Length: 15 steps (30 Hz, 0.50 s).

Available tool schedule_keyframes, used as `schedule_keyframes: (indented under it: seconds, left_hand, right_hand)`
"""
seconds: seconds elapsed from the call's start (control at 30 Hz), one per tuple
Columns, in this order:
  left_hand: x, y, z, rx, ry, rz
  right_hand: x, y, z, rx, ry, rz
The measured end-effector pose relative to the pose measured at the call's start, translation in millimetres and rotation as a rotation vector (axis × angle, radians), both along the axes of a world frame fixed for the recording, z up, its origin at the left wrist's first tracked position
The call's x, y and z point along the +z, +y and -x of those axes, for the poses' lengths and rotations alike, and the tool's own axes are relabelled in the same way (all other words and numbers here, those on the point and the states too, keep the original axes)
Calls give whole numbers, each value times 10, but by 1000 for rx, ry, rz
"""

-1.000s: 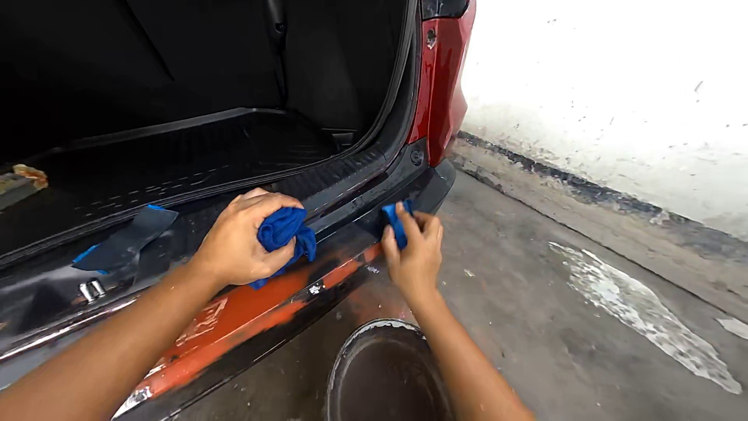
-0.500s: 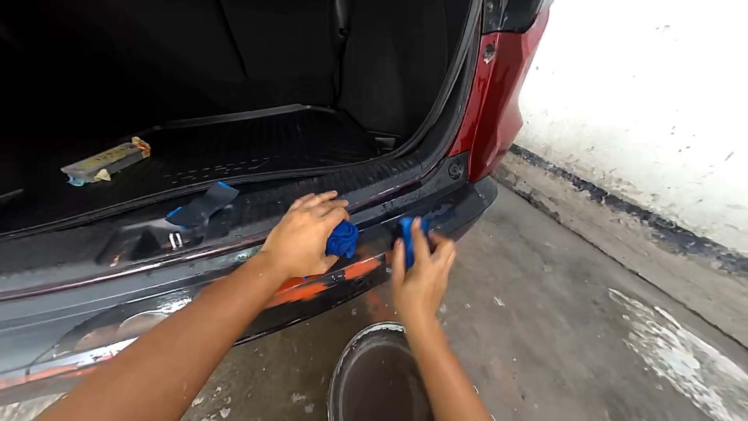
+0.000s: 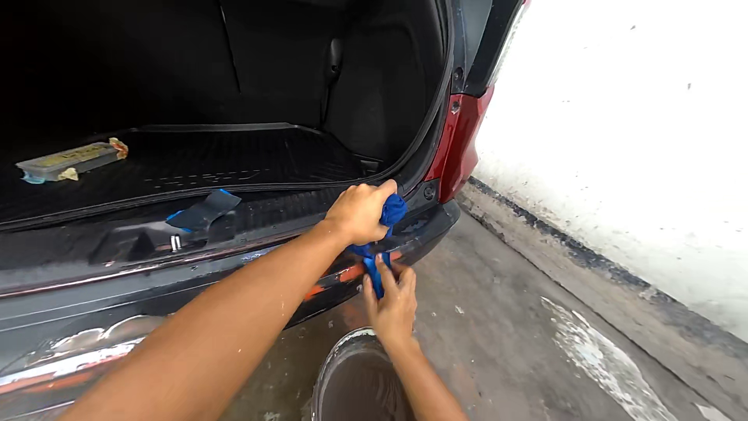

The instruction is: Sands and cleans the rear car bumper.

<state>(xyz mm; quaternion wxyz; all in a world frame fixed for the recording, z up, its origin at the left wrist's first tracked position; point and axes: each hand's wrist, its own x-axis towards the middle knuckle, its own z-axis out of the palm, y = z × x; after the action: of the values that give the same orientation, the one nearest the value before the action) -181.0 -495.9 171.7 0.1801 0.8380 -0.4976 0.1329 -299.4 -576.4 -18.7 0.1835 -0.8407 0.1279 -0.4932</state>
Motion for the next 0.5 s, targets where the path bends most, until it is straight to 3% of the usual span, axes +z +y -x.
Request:
schedule_keyframes:
  seconds: [0.13,0.2,0.3,0.4,0.5]
  left_hand:
    - [-109,195,-168,-156,78,61]
    - [-159,496,-314,-212,104,37]
    - [-248,940,-553,-207,147,67]
    - [-394,1067,-634,-185,215,191]
    - [-421,1024,-662,-227,203,161]
  right_hand:
    - [381,-459,-369,-179,93,-249]
    - [271,-249,-293,-179,74,-227]
    - [-66,78,0,-2,-16,-71]
    - [65,-320,-190,15,-25,-66]
    - [290,-684,-534,-157,-58,-166]
